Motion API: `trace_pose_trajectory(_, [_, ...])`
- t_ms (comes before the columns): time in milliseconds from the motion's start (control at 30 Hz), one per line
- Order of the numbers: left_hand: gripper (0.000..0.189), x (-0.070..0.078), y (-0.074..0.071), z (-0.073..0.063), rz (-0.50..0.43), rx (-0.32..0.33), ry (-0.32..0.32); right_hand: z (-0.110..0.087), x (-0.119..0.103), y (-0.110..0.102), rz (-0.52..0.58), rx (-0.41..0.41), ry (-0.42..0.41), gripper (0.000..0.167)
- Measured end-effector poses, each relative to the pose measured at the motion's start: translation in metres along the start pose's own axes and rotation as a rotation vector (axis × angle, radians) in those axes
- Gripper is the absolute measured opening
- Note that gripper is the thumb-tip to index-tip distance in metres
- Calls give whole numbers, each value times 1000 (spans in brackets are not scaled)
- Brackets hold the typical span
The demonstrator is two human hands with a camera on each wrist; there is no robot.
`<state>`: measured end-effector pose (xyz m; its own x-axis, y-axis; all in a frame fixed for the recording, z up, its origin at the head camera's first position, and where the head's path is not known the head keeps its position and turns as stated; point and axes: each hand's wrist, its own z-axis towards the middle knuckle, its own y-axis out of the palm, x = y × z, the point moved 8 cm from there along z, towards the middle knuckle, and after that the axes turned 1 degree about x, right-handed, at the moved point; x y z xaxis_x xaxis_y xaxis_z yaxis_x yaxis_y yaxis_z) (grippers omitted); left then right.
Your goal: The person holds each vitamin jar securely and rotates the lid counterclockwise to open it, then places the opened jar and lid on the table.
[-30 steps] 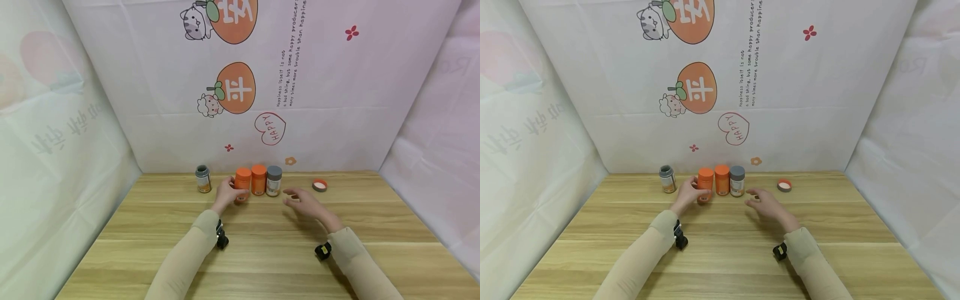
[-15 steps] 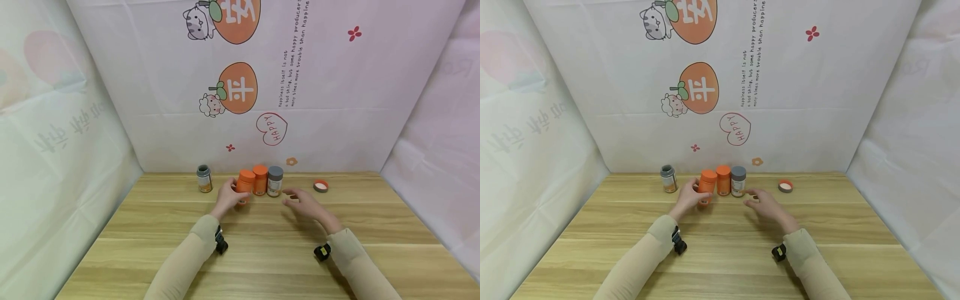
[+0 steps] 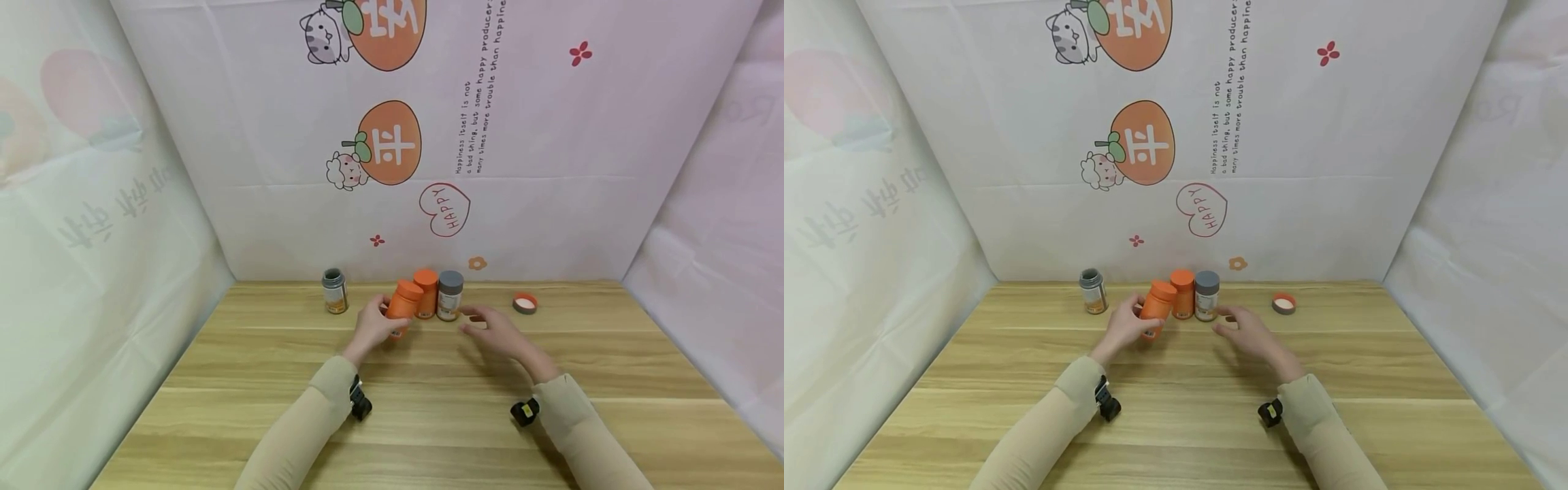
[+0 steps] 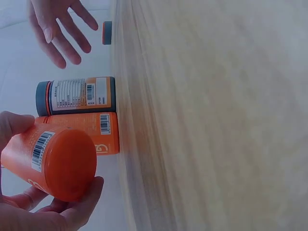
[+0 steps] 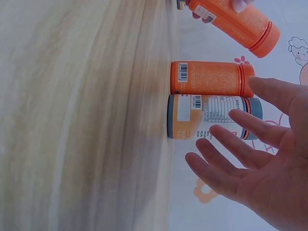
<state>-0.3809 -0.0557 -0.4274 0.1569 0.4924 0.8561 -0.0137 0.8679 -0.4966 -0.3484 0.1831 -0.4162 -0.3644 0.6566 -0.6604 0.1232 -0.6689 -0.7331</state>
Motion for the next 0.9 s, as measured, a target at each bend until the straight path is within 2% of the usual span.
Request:
trace_pose_trajectory(167, [41,6,1,-5,-3,-21,28,1,-6,-1,26,14,-37,47])
trace_pose_trajectory(500, [41,14,5,-15,9,-63,59,1,-14,-2,36,38,-55,43])
trace_pose_trajectory(667, [46,15,8,-18,11,-89,50,0,-18,1,45,30,-77,44])
trace_pose_trajectory(900, [46,19,12,-20,8,-116,70,-1,-22,4,67,25,-84,48])
